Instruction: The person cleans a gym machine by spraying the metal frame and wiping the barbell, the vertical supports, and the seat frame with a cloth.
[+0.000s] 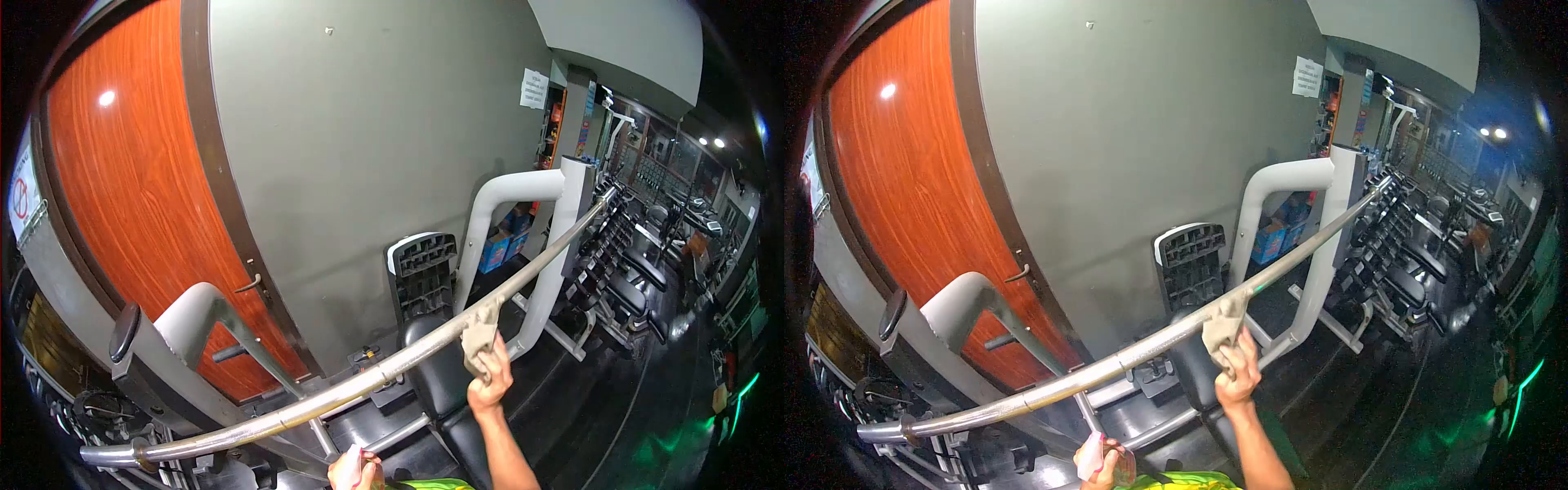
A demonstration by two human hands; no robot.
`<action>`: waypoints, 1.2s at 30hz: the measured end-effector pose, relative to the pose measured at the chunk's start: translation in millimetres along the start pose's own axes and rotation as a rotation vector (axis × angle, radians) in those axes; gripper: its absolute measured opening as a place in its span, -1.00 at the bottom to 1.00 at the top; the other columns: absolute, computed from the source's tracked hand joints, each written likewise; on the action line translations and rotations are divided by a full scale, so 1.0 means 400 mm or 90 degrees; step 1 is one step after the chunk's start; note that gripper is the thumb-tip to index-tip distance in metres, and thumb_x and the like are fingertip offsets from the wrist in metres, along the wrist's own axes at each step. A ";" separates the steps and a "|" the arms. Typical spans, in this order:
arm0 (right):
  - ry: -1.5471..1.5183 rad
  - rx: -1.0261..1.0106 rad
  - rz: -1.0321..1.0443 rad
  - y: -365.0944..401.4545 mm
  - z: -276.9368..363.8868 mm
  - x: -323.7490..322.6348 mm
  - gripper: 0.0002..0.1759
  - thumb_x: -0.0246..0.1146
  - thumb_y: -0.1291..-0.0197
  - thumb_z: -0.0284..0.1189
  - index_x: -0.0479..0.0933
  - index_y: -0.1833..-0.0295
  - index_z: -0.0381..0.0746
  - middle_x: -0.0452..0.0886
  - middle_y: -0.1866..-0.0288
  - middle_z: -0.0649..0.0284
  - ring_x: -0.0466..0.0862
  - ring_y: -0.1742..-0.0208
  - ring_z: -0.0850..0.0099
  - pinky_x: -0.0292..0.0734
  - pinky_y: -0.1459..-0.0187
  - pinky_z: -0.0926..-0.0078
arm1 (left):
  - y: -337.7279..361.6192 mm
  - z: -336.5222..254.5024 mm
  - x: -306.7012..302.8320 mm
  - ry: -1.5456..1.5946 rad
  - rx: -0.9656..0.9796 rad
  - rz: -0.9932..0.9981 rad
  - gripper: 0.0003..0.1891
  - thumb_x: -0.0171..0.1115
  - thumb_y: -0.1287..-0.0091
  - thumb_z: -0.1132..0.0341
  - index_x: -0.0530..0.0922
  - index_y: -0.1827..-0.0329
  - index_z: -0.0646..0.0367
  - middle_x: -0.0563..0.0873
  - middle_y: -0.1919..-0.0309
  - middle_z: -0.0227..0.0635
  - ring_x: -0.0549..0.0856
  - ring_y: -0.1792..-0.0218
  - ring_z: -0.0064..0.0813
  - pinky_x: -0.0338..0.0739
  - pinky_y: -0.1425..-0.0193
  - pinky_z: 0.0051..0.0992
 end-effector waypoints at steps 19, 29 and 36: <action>-1.303 0.953 -0.166 -0.017 0.149 0.215 -0.63 -0.09 -0.42 -0.34 0.34 -0.25 -0.21 0.47 -0.21 0.18 0.48 -0.21 0.30 0.44 -0.26 0.21 | 0.040 0.044 -0.026 -0.030 -0.051 -0.001 -0.63 0.26 -0.29 0.33 0.51 -0.12 0.28 0.69 0.30 -0.21 0.68 0.36 -0.42 0.59 0.20 -0.49; -0.706 0.746 0.249 0.067 0.162 0.059 -0.59 -0.05 -0.26 -0.55 0.37 -0.22 -0.36 0.56 -0.08 0.14 0.56 -0.14 0.35 0.45 -0.21 0.39 | -0.006 0.037 0.003 -0.098 -0.001 0.007 -0.68 0.23 -0.32 0.27 0.52 -0.05 0.27 0.68 0.33 -0.22 0.66 0.41 -0.39 0.57 0.25 -0.45; 0.046 0.122 0.161 -0.191 0.109 0.019 -0.49 0.03 0.15 -0.76 0.54 -0.02 -0.35 0.54 -0.12 -0.01 0.50 -0.24 0.04 0.28 -0.36 0.14 | -0.036 -0.004 0.025 0.029 -0.021 0.018 -0.83 0.19 -0.32 0.32 0.49 0.14 0.23 0.60 0.52 -0.30 0.60 0.56 -0.49 0.52 0.43 -0.50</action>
Point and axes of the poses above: each hand's wrist, its own y-axis away from the middle knuckle, its own x-axis out of the palm, z = x × y, the point moved 5 cm from there along -y, towards the middle knuckle
